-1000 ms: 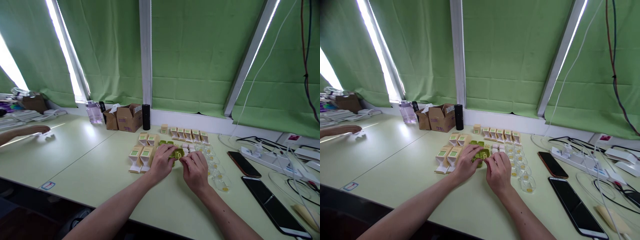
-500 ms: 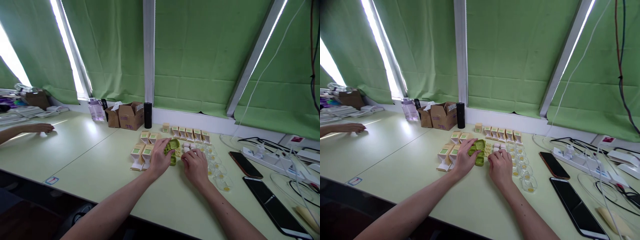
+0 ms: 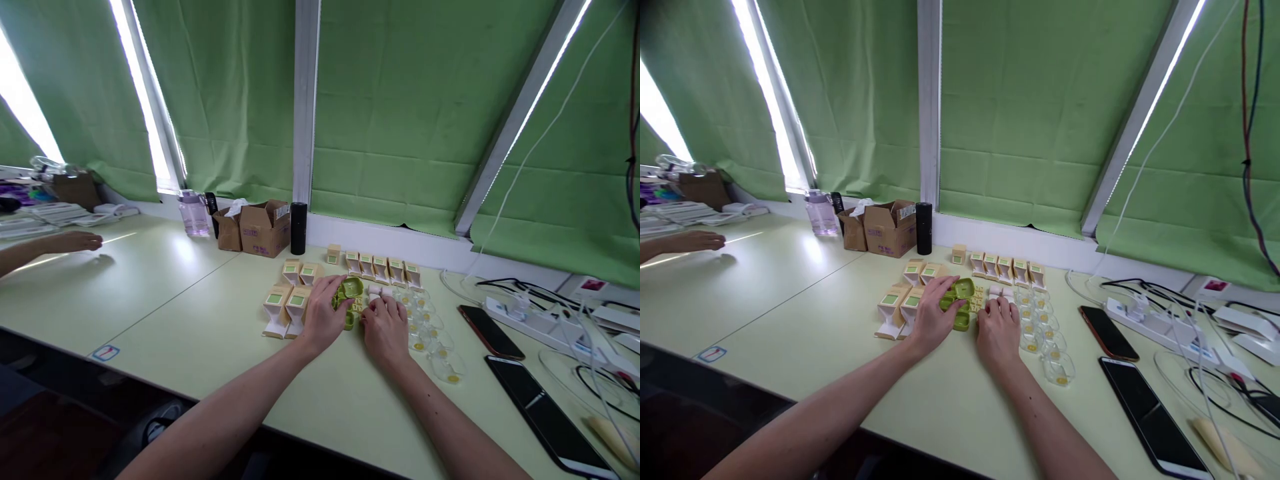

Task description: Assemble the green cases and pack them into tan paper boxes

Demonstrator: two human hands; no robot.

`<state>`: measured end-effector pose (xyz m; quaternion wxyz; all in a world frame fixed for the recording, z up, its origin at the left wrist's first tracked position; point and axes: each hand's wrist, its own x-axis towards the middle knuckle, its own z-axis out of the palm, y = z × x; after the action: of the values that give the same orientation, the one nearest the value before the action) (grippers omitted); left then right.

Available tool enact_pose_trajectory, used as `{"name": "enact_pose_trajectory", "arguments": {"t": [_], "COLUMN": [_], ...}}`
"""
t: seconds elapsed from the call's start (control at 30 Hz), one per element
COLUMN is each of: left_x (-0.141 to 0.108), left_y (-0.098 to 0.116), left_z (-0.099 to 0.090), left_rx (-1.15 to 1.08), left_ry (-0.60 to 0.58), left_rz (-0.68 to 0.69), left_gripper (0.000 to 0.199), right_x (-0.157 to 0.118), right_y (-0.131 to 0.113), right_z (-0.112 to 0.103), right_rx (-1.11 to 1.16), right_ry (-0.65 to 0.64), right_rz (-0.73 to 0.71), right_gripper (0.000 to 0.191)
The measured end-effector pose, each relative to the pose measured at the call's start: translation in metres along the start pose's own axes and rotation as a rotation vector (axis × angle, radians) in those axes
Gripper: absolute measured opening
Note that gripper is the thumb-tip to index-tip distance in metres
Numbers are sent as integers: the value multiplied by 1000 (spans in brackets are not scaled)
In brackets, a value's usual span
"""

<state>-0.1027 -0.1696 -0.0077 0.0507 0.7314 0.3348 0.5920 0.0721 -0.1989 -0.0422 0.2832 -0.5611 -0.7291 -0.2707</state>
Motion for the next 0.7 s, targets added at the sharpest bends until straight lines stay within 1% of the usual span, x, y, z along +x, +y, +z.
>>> {"name": "enact_pose_trajectory", "arguments": {"t": [0.17, 0.27, 0.37, 0.5, 0.6, 0.7], "left_x": [0, 1, 4, 8, 9, 9], "left_y": [1, 0, -1, -2, -2, -1], "left_z": [0, -1, 0, 2, 3, 1], "left_rx": [-22, -83, -205, -528, -734, -916], "left_ry": [-3, -2, -4, -44, -51, -72], "left_rz": [-40, -119, -258, -529, -713, -818], "left_gripper": [45, 45, 45, 35, 42, 43], "right_x": [-3, -5, -6, -6, -6, -7], "right_y": [0, 0, 1, 2, 0, -4], "right_z": [-3, -8, -13, -21, -24, -25], "right_rx": [17, 56, 111, 176, 216, 245], "right_ry": [25, 30, 65, 106, 110, 116], "right_rz": [-24, -40, -34, 20, 28, 21], "right_gripper": [15, 16, 16, 13, 13, 13]}}
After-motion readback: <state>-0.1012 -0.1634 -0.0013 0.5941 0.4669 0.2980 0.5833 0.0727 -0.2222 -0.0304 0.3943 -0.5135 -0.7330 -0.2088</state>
